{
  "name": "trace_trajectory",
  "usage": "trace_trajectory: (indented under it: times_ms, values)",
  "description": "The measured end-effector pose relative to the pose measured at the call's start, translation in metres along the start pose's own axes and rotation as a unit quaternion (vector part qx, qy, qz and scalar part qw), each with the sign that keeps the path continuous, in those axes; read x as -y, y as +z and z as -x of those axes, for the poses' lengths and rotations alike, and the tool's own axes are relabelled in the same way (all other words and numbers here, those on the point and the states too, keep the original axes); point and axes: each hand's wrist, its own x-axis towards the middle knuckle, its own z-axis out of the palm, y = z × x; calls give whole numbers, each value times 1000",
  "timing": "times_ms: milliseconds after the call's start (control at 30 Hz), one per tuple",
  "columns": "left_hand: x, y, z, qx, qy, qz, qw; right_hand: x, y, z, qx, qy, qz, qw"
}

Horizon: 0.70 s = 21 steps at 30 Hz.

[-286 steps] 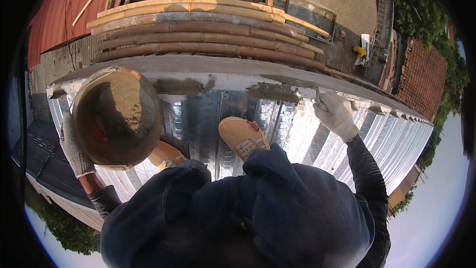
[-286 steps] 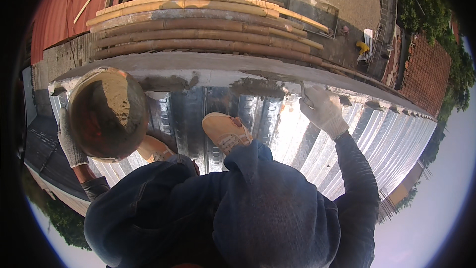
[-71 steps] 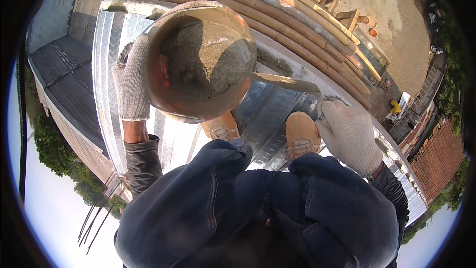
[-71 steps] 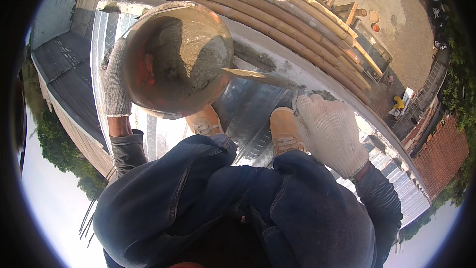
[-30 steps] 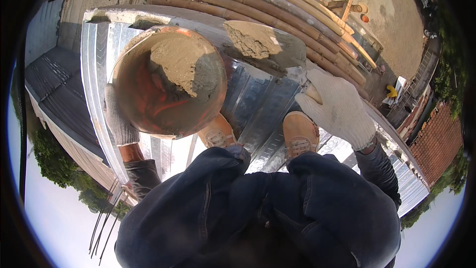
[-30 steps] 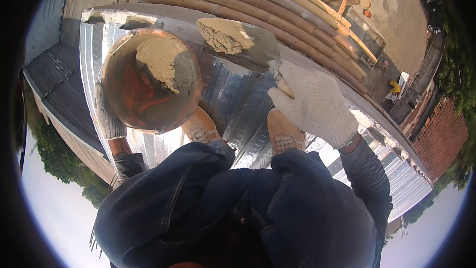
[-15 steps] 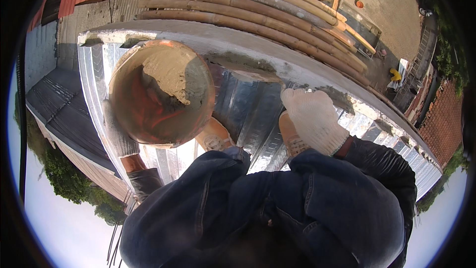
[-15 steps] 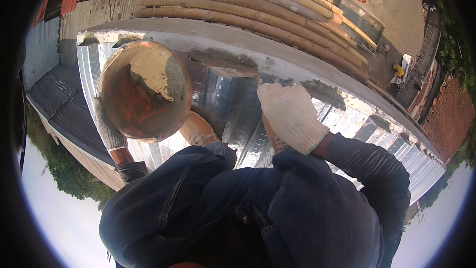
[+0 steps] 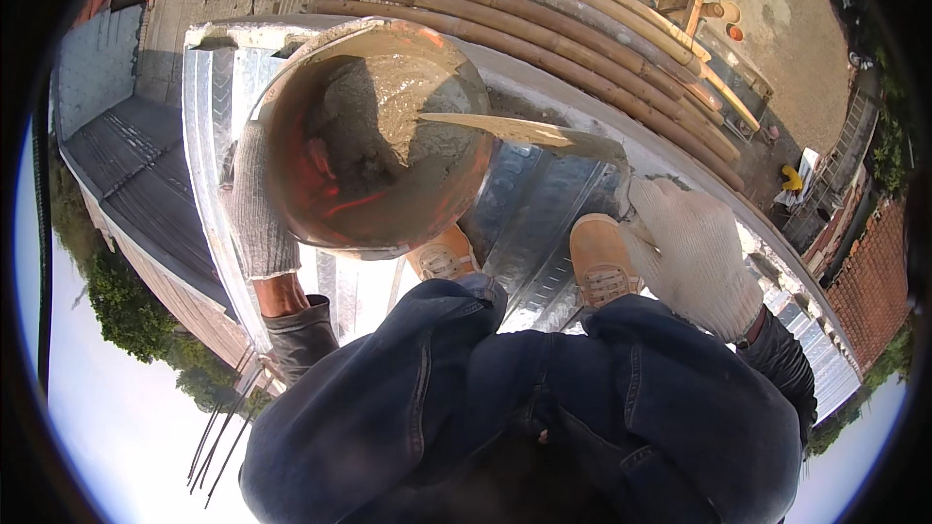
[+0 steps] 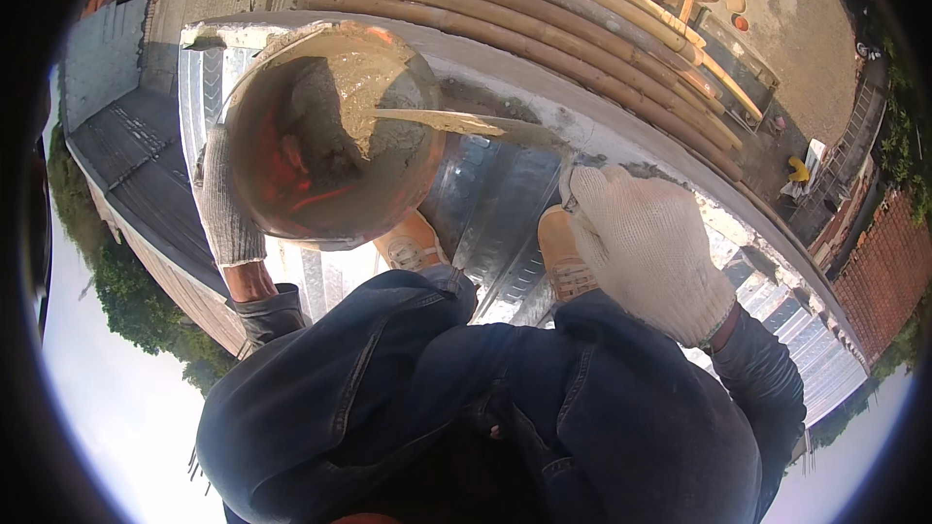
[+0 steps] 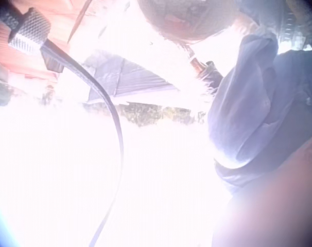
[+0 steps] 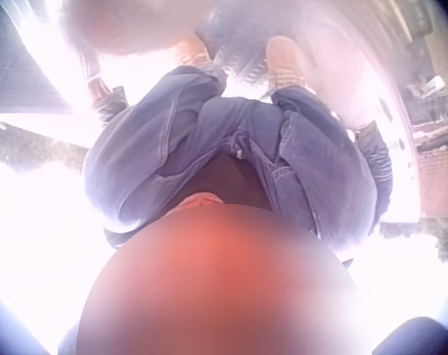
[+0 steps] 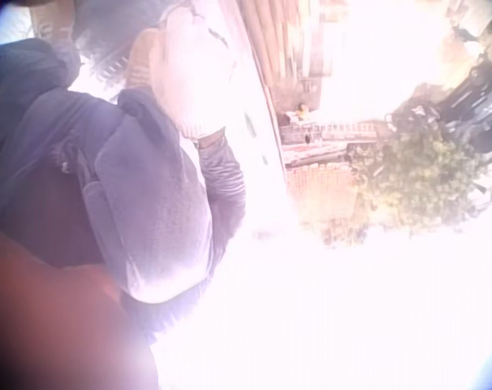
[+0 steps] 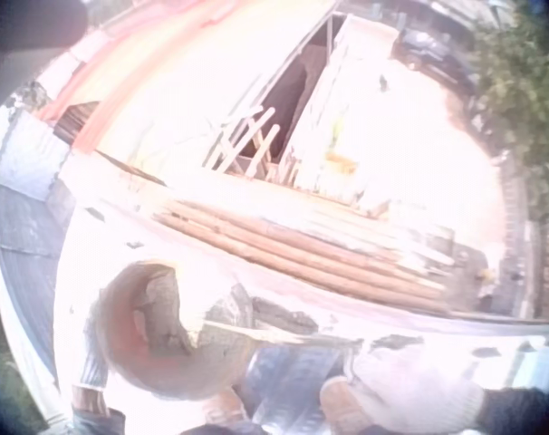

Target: The person scoops cement from a bucket and applies it to the seams of a corrugated metal roof using a trowel. The person repeatedly scoops and spreads the cement along the roof joints.

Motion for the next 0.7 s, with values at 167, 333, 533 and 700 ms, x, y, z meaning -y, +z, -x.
trace_trajectory:
  times_ms: [167, 333, 533, 700]
  values:
    - [-53, 42, 5, -21, 13, -9, 1000, -3, 10, -48, -15, -173, 37, 984]
    - [-44, 48, -4, 14, 79, -68, 994, -19, 78, -99, 49, -171, -216, 960]
    - [-55, 65, 4, 2, 23, -11, 1000, 3, 61, -103, -26, -313, 81, 946]
    - [-66, 57, 6, -2, -1, -27, 1000, 29, 36, -116, 73, -273, 67, 957]
